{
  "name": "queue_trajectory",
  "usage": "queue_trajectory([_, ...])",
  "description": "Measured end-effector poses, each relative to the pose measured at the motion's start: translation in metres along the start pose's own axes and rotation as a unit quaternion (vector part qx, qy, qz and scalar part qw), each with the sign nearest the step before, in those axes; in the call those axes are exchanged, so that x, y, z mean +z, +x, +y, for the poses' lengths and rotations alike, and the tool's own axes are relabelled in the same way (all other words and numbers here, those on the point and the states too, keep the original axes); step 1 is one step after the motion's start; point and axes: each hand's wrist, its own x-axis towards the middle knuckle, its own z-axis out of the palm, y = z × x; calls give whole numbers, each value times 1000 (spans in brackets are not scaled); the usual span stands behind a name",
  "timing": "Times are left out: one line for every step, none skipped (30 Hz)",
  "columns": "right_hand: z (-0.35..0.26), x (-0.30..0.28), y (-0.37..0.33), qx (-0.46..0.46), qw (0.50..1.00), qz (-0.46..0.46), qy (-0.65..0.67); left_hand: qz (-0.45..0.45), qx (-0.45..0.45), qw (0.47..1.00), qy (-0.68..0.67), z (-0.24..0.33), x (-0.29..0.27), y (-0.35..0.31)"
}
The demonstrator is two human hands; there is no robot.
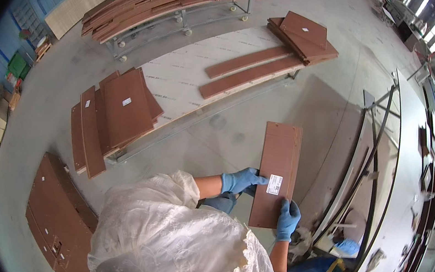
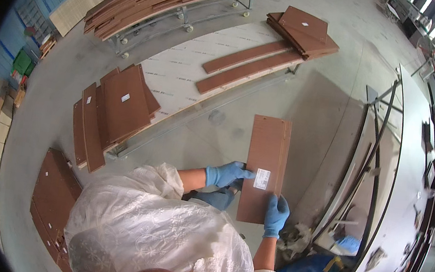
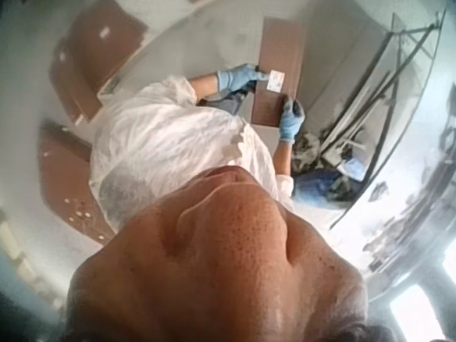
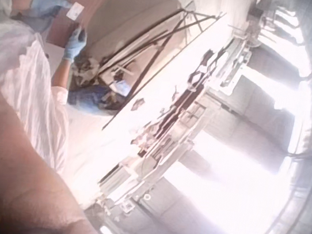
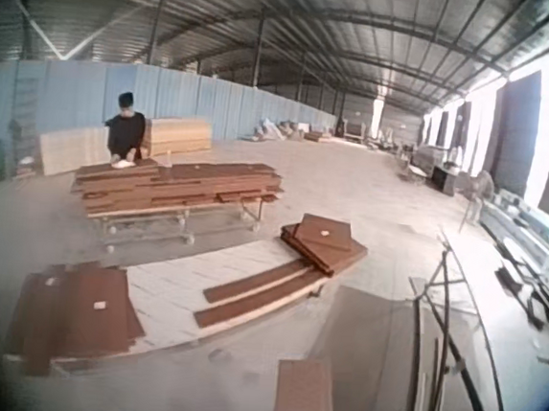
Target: The person picks up small brown wooden panels from a table and places them onto a larger flat surface, aligning them in rows. The person repeatedly picks up panels, positions them, and adjusts their placement to form a neat arrangement.
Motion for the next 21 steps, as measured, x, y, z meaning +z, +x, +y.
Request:
queue_trajectory([-5, 0, 24, 9, 1000, 9, 2, -4, 84, 994, 68, 18, 0, 25])
queue_trajectory([-10, -4, 45, 20, 1000, 17, 0, -11, 93, 989, 116, 33, 4, 51])
queue_trajectory([-16, -8, 67, 39, 999, 21, -21, -22, 114, 980, 165, 54, 5, 76])
queue_trajectory([-21, -8, 87, 17, 997, 47, -52, -39, 139, 965, 220, 75, 6, 100])
queue_trajectory([-25, -10, 108, 26, 998, 46, -24, -50, 75, 981, 169, 94, 10, 121])
queue_trajectory([-29, -10, 128, 29, 998, 54, -15, -34, 96, 970, 221, 113, 16, 142])
queue_trajectory([-30, -24, 145, 25, 999, 46, 7, -29, 94, 961, 257, 126, 29, 166])
queue_trajectory([-26, -29, 168, 7, 995, 98, 0, -13, 77, 949, 304, 139, 41, 190])
queue_trajectory([-24, -42, 189, 32, 994, 102, 4, -27, 82, 955, 285, 149, 55, 211])
queue_trajectory([-21, -55, 212, 36, 995, 94, 4, -30, 78, 959, 272, 158, 67, 232])
queue_trajectory([-12, -58, 236, 37, 986, 162, -6, -12, 93, 919, 382, 170, 76, 257])
queue_trajectory([-9, -73, 259, 40, 992, 120, -15, 11, 69, 931, 358, 177, 89, 280])
queue_trajectory([-2, -81, 281, 36, 993, 110, -4, 20, 51, 929, 366, 183, 94, 300])
queue_trajectory([1, -92, 307, 25, 995, 98, -4, 29, 37, 922, 384, 190, 102, 326])
queue_trajectory([1, -105, 340, 22, 997, 79, -12, 51, 65, 917, 391, 197, 112, 353])
queue_trajectory([-2, -112, 371, 14, 998, 60, -16, 70, 66, 931, 352, 208, 118, 378])
queue_trajectory([-6, -121, 396, -3, 999, 33, -21, 92, 62, 941, 321, 216, 124, 400])
queue_trajectory([-16, -136, 428, 40, 998, -4, -58, 120, 52, 943, 306, 222, 130, 418])
queue_trajectory([-25, -145, 460, 30, 998, -23, -51, 139, 63, 939, 309, 233, 134, 439])
queue_trajectory([-36, -144, 491, 9, 998, -48, -43, 150, 85, 938, 302, 248, 134, 455])
queue_trajectory([-45, -149, 524, 2, 996, -69, -58, 164, 98, 932, 308, 260, 136, 472])
